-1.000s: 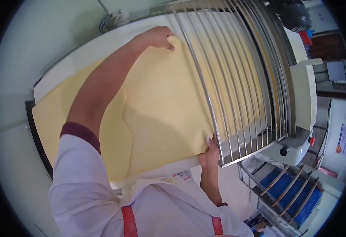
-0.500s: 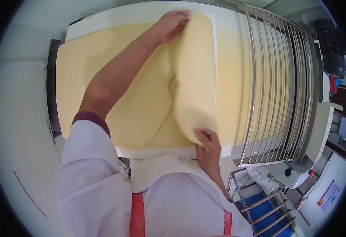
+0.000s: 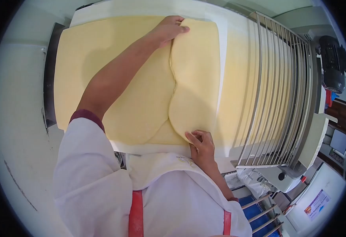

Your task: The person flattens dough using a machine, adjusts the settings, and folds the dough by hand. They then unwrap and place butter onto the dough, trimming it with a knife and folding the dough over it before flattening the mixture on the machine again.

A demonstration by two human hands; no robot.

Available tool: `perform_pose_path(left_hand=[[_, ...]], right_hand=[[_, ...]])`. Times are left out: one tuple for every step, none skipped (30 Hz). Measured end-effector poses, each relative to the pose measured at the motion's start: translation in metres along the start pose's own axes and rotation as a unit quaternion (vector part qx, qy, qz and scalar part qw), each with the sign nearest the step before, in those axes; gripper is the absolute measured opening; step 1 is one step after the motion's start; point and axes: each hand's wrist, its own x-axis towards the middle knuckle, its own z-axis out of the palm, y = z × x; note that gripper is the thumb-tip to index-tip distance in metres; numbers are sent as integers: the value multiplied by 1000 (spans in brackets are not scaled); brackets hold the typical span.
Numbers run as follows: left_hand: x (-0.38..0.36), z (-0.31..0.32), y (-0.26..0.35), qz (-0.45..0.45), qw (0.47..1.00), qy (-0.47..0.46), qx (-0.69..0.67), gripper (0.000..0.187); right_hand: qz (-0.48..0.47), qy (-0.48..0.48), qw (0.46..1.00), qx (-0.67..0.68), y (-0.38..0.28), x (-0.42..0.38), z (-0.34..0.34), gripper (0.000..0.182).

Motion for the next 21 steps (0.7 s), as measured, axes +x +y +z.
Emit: perform_pose_path(left_hand=[[1, 1, 0, -2, 1000, 2, 6, 36], [2, 1, 0, -5, 1000, 5, 11, 35], [2, 0, -1, -7, 1000, 11, 15, 35], [5, 0, -2, -5, 1000, 8, 23, 36], [11, 1, -3, -3, 999, 7, 31, 36], [15, 1, -3, -1, 999, 6, 39, 37], [18, 0, -3, -1, 999, 6, 47, 38], [19, 0, -3, -2, 998, 5, 55, 39], [20, 0, -2, -2, 998, 2, 64, 40], [20, 0, -1, -5, 998, 2, 61, 41], [19, 0, 0, -9, 998, 0, 58, 42], [18, 0, 0, -12, 998, -1, 54, 43], [21, 0, -1, -9, 998, -9, 66, 44], [25, 0, 0, -4, 997, -17, 79, 45], [27, -1, 1, 0, 996, -22, 89, 45], [30, 0, 0, 2, 994, -8, 112, 43], [28, 4, 6, 4, 991, 5, 135, 41], [27, 6, 9, 7, 987, 18, 158, 40], [29, 5, 7, 9, 988, 16, 155, 40], [30, 5, 7, 12, 988, 13, 153, 41], [31, 5, 6, 15, 988, 10, 152, 42]], right_hand=[[4, -11, 1000, -1, 1, 0, 1, 47], [6, -24, 1000, -2, 3, 0, 2, 44], [7, -38, 999, -3, 5, 0, 2, 42], [-11, -68, 998, -3, 3, 4, -4, 42], [-29, -99, 995, -4, -1, 11, -15, 43], [-48, -129, 990, -5, -1, 19, -22, 44], [-30, -73, 997, -7, 3, 24, -23, 50], [-12, -15, 1000, -10, 10, 30, -24, 56], [7, 44, 999, -13, 17, 38, -23, 63], [18, 60, 998, -27, 27, 54, -21, 69], [30, 75, 996, -41, 38, 75, -18, 75], [40, 90, 994, -54, 44, 86, -16, 82], [42, 71, 995, -51, 43, 87, -14, 84], [42, 52, 997, -47, 40, 91, -9, 85], [41, 30, 998, -44, 39, 94, -6, 87], [44, 28, 998, -46, 38, 95, -5, 87], [47, 26, 997, -49, 38, 94, -4, 86], [50, 25, 997, -52, 38, 95, -4, 86], [47, 22, 997, -58, 39, 95, -4, 86], [46, 20, 997, -64, 39, 95, -4, 85], [45, 19, 996, -70, 40, 95, -4, 85]])
